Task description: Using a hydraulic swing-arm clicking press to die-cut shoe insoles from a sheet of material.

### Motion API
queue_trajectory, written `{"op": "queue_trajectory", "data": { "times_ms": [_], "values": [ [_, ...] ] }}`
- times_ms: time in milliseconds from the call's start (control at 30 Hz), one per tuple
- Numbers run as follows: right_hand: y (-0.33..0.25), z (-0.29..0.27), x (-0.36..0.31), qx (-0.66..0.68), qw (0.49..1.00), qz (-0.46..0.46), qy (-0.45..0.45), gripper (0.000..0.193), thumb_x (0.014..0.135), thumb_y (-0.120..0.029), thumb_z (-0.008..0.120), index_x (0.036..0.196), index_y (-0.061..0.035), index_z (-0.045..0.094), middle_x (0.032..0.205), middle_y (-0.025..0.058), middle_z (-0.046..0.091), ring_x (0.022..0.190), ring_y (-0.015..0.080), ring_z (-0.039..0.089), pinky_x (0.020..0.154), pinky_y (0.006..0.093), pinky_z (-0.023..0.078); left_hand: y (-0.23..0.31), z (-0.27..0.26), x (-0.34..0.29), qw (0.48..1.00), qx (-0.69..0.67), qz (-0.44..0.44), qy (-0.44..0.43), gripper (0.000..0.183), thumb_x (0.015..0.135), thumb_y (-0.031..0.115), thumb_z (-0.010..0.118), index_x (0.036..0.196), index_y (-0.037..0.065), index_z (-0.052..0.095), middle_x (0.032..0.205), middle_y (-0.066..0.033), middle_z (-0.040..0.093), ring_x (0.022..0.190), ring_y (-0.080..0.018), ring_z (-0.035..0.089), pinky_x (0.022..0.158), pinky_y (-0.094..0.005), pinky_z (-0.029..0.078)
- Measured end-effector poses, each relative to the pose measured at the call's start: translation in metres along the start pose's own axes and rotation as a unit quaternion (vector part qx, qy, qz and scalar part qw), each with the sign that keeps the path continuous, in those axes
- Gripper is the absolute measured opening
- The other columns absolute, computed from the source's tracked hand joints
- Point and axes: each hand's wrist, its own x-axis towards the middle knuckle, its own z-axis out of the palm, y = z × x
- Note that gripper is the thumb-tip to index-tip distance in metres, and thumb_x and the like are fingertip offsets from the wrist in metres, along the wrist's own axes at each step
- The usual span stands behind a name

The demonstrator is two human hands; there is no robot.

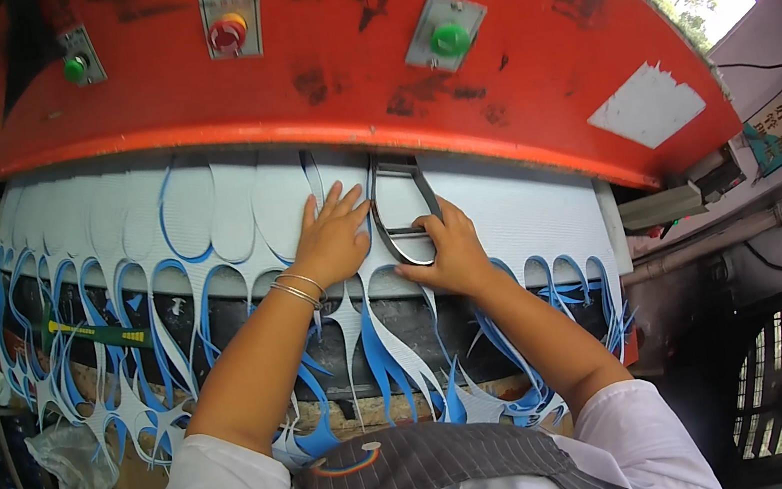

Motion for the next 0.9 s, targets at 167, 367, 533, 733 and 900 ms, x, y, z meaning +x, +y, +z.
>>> {"op": "queue_trajectory", "data": {
  "times_ms": [167,367,533,733,900],
  "values": [
    [-0.032,-0.081,0.019,0.049,0.996,0.067,0.016,0.085,0.072,-0.050,0.078,0.134,-0.0024,0.044,0.126,0.0241,0.051,0.112,0.0346,0.053,0.089,0.0419,0.046,-0.060,-0.108,0.001,0.861,-0.369,-0.070,0.342,0.016,0.095,0.013,0.057,0.104,0.003,0.064,0.102,-0.0060,0.066,0.096,-0.0134,0.061,0.086,-0.0285,0.048],
    [-0.097,-0.146,0.097,0.161,0.951,0.069,0.253,0.042,0.083,-0.029,0.073,0.105,-0.0028,0.049,0.080,0.0080,0.058,0.069,0.0185,0.058,0.063,0.0330,0.048,-0.148,-0.281,-0.053,0.731,0.048,-0.090,0.675,0.028,0.100,0.024,0.047,0.085,0.005,0.061,0.081,-0.0024,0.058,0.076,-0.0135,0.054,0.071,-0.0304,0.045],
    [-0.113,-0.146,0.062,0.205,0.942,0.080,0.255,0.035,0.085,-0.026,0.070,0.099,-0.0048,0.046,0.070,0.0076,0.053,0.057,0.0193,0.049,0.056,0.0322,0.043,-0.125,-0.292,-0.095,0.831,-0.290,-0.221,0.419,0.033,0.097,0.023,0.051,0.070,0.006,0.046,0.069,-0.0034,0.049,0.064,-0.0131,0.045,0.063,-0.0315,0.041],
    [-0.118,-0.178,-0.054,0.063,0.957,0.239,-0.150,0.037,0.083,-0.040,0.068,0.086,-0.0041,0.062,0.081,0.0172,0.065,0.078,0.0368,0.063,0.067,0.0436,0.049,0.033,-0.186,-0.164,0.950,-0.269,-0.074,0.142,0.021,0.085,0.017,0.068,0.070,0.005,0.060,0.065,-0.0101,0.058,0.064,-0.0211,0.060,0.061,-0.0364,0.047],
    [-0.124,-0.169,-0.134,0.008,0.920,0.193,-0.340,0.050,0.090,-0.055,0.050,0.096,-0.0070,0.065,0.091,0.0172,0.068,0.088,0.0368,0.065,0.074,0.0467,0.049,0.120,-0.134,-0.217,0.991,-0.124,0.033,-0.027,0.024,0.085,0.026,0.062,0.071,0.007,0.066,0.070,-0.0114,0.064,0.070,-0.0305,0.062,0.075,-0.0419,0.049]
  ]
}}
